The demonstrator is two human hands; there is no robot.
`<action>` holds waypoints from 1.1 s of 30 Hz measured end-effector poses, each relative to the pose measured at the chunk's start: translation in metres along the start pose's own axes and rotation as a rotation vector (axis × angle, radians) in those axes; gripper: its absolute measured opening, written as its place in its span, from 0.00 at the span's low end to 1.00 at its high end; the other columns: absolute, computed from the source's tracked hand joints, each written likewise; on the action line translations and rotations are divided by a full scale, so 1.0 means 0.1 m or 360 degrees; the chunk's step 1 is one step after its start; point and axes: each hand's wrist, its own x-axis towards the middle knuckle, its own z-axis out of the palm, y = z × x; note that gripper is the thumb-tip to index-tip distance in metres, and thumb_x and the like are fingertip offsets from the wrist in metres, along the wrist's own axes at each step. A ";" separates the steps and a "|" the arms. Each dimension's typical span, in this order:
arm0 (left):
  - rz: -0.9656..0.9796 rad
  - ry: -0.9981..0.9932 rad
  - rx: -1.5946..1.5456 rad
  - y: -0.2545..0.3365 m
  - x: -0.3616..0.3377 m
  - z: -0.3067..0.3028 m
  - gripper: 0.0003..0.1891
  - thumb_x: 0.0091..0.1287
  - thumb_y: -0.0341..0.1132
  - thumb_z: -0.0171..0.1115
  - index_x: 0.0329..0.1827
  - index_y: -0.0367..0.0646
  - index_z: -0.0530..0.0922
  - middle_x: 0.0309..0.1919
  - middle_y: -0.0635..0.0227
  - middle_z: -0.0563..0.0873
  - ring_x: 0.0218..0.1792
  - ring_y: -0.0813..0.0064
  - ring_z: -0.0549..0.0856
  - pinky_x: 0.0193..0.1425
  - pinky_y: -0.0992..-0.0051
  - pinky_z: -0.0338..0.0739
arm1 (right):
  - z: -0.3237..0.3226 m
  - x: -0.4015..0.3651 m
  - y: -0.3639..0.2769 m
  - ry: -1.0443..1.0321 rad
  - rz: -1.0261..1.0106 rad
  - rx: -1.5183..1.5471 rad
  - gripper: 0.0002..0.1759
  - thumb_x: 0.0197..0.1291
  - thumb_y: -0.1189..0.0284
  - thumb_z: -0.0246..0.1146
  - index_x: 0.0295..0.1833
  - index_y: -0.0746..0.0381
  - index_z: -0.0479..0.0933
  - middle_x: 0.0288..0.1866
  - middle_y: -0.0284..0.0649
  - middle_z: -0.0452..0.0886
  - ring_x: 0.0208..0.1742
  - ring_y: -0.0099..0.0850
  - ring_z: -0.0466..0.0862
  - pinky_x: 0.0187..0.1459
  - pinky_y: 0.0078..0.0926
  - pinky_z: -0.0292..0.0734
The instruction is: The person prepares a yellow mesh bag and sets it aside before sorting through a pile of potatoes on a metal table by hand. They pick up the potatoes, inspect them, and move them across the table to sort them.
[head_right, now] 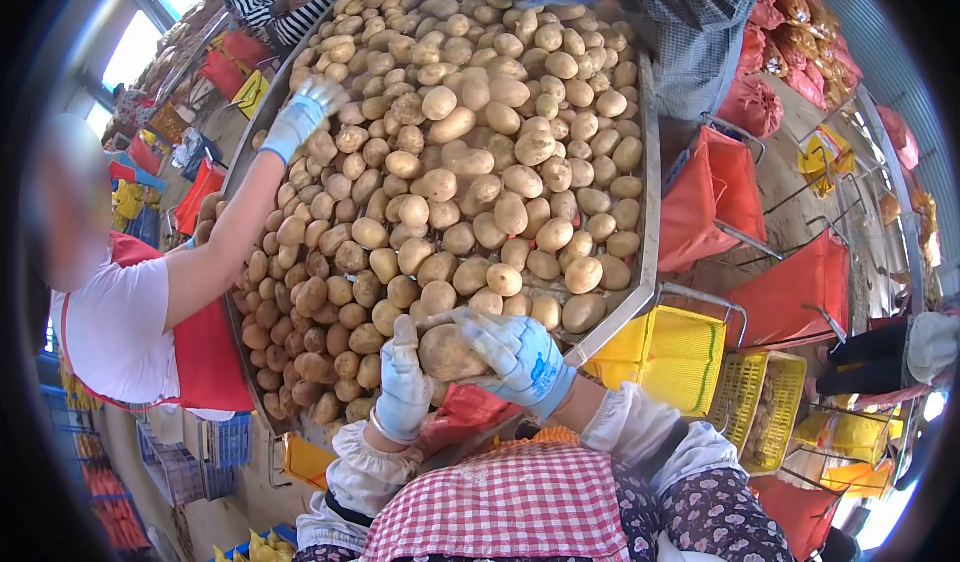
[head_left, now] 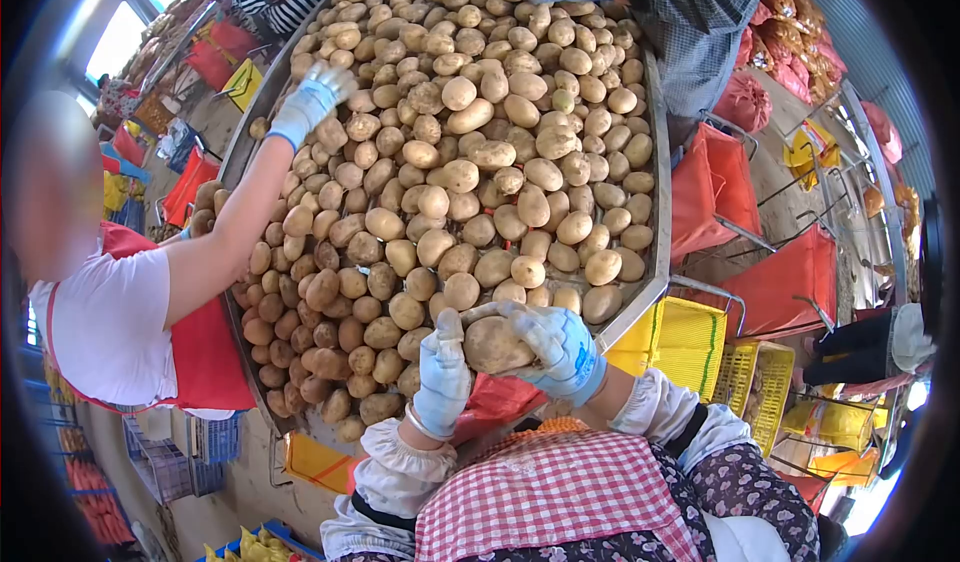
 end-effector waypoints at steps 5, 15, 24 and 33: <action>0.0257 0.0120 0.1109 0.04 -0.07 0.12 0.29 0.62 0.49 0.72 0.57 0.35 0.78 0.41 0.56 0.88 0.44 0.69 0.88 0.48 0.70 0.83 | 0.04 -0.05 0.12 -0.0012 -0.0158 -0.0159 0.44 0.50 0.67 0.72 0.73 0.66 0.62 0.64 0.51 0.78 0.53 0.48 0.84 0.51 0.40 0.81; 0.0003 0.0380 0.0295 0.03 -0.20 -0.18 0.23 0.79 0.48 0.44 0.48 0.36 0.82 0.27 0.67 0.85 0.19 0.82 0.80 0.19 0.82 0.73 | 0.20 0.08 -0.10 -0.0194 0.0079 0.0088 0.44 0.47 0.60 0.74 0.70 0.64 0.68 0.60 0.51 0.80 0.51 0.46 0.85 0.49 0.40 0.81; -0.0086 0.0257 0.0307 -0.19 -0.22 -0.40 0.24 0.81 0.49 0.42 0.57 0.36 0.77 0.41 0.66 0.85 0.37 0.81 0.84 0.39 0.81 0.79 | 0.25 0.23 -0.37 -0.0375 0.0750 0.0220 0.38 0.59 0.67 0.70 0.72 0.65 0.63 0.66 0.51 0.75 0.64 0.43 0.78 0.63 0.35 0.75; 0.0200 0.0210 0.0804 -0.42 -0.34 -0.48 0.23 0.82 0.44 0.40 0.64 0.33 0.72 0.55 0.62 0.82 0.55 0.77 0.80 0.60 0.76 0.75 | 0.57 0.19 -0.32 0.0082 0.1561 0.1323 0.18 0.72 0.66 0.56 0.60 0.67 0.74 0.56 0.40 0.80 0.58 0.26 0.77 0.62 0.26 0.72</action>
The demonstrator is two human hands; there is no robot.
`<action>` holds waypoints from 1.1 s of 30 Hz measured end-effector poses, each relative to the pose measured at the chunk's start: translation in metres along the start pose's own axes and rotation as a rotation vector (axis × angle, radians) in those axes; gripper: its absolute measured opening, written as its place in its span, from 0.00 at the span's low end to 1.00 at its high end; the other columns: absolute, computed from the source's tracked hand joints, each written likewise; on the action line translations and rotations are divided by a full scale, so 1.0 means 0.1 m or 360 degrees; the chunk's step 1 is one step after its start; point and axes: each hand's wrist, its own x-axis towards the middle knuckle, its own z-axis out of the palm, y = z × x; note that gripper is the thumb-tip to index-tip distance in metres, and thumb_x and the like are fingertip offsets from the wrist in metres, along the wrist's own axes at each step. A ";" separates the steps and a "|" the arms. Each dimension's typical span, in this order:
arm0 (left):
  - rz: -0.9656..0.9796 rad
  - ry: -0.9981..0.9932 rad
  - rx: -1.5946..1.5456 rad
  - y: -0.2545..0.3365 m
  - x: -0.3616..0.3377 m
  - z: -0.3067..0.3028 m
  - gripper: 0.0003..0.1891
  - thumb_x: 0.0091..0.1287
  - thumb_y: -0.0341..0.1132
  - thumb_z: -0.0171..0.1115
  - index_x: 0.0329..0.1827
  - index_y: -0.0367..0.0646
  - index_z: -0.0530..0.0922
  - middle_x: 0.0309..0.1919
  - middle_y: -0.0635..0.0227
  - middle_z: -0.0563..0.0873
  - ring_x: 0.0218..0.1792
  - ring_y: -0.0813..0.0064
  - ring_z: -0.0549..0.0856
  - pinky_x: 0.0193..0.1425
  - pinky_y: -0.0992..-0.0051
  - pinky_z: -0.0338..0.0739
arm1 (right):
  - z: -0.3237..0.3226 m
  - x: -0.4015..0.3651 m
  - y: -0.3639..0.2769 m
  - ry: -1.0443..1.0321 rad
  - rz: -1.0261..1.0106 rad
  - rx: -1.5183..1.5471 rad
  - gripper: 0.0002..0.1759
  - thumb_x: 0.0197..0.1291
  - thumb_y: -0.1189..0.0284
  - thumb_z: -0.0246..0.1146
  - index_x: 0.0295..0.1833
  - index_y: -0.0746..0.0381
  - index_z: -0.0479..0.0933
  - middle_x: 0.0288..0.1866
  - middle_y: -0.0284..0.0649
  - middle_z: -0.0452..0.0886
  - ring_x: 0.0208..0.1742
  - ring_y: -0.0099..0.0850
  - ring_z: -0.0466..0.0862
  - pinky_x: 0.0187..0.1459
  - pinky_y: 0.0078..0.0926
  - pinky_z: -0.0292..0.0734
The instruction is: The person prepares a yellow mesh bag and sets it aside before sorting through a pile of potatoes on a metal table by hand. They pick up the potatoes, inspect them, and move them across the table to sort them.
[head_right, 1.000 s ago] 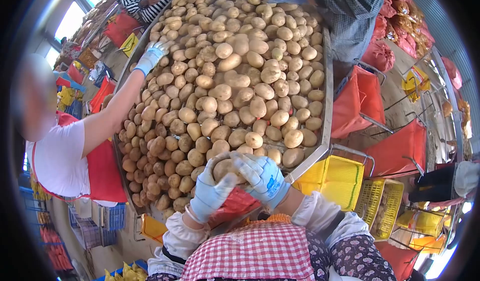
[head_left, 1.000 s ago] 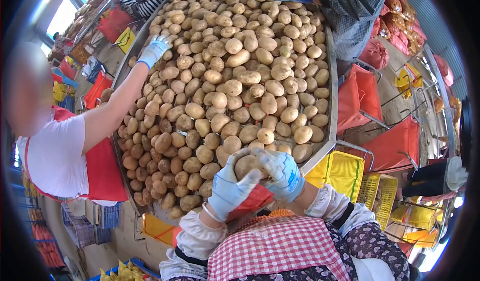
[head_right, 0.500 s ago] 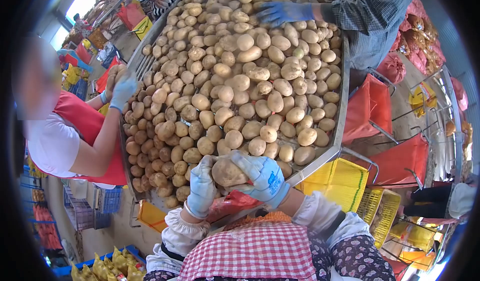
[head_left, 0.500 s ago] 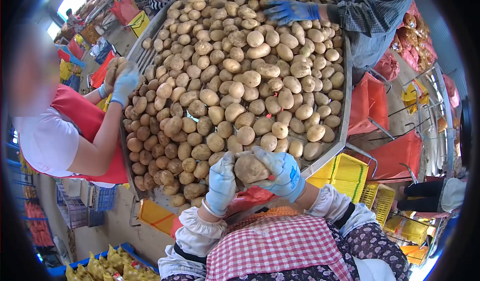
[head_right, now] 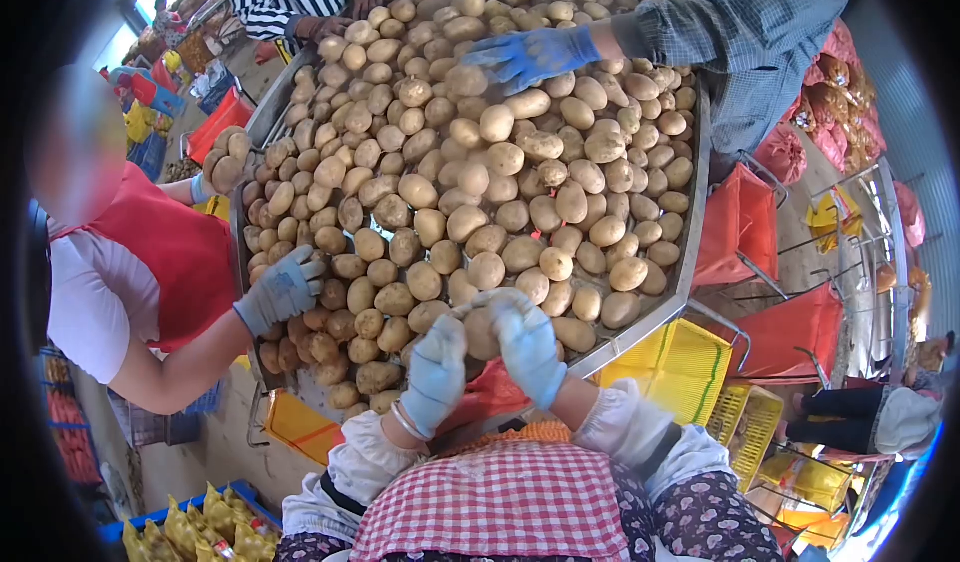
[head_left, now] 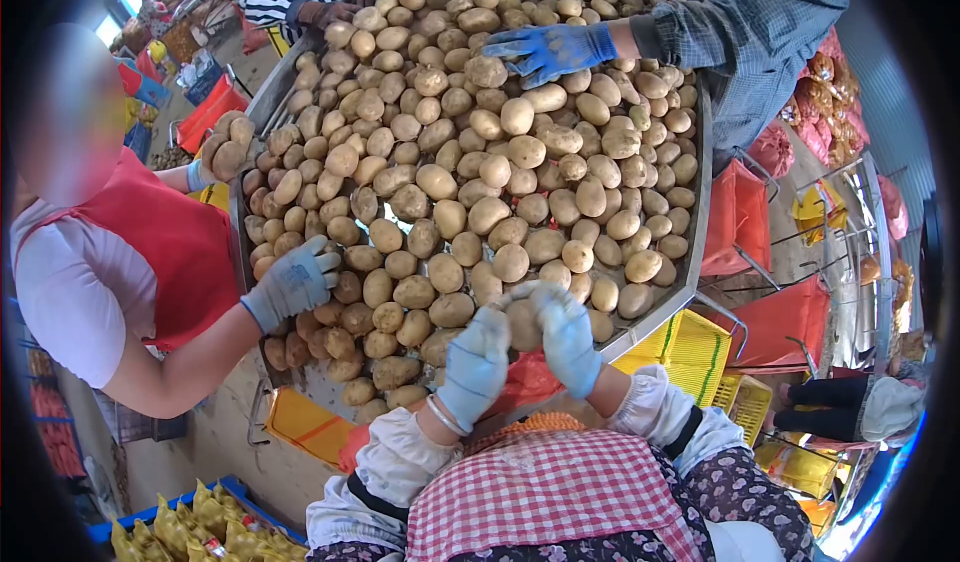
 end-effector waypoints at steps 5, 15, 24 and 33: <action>0.0027 0.0129 -0.0205 0.09 0.06 0.06 0.21 0.80 0.43 0.46 0.63 0.35 0.74 0.50 0.48 0.84 0.49 0.60 0.85 0.55 0.69 0.78 | 0.05 0.07 0.04 0.0218 0.0012 -0.0060 0.20 0.77 0.63 0.47 0.49 0.67 0.79 0.47 0.39 0.83 0.51 0.25 0.79 0.57 0.25 0.73; 0.0140 0.0096 0.0425 0.25 0.15 0.02 0.25 0.73 0.48 0.55 0.60 0.33 0.74 0.41 0.47 0.86 0.42 0.51 0.87 0.45 0.63 0.81 | 0.06 -0.03 0.28 0.0402 -0.0377 -0.0635 0.18 0.77 0.64 0.48 0.55 0.68 0.75 0.46 0.42 0.82 0.50 0.31 0.80 0.57 0.30 0.74; -0.0205 -0.0037 -0.0429 0.10 0.21 0.02 0.15 0.80 0.37 0.45 0.53 0.35 0.77 0.33 0.63 0.85 0.29 0.71 0.82 0.37 0.73 0.78 | 0.03 0.07 0.21 0.0513 0.0009 0.0019 0.25 0.78 0.55 0.42 0.49 0.65 0.77 0.41 0.41 0.83 0.42 0.31 0.83 0.48 0.28 0.78; -0.0144 0.0149 -0.0586 0.20 0.14 -0.50 0.19 0.78 0.34 0.48 0.68 0.36 0.68 0.39 0.59 0.87 0.39 0.68 0.87 0.45 0.72 0.83 | -0.42 0.05 0.09 -0.0057 0.0910 0.1637 0.37 0.64 0.35 0.50 0.49 0.61 0.77 0.37 0.42 0.82 0.27 0.31 0.80 0.24 0.24 0.73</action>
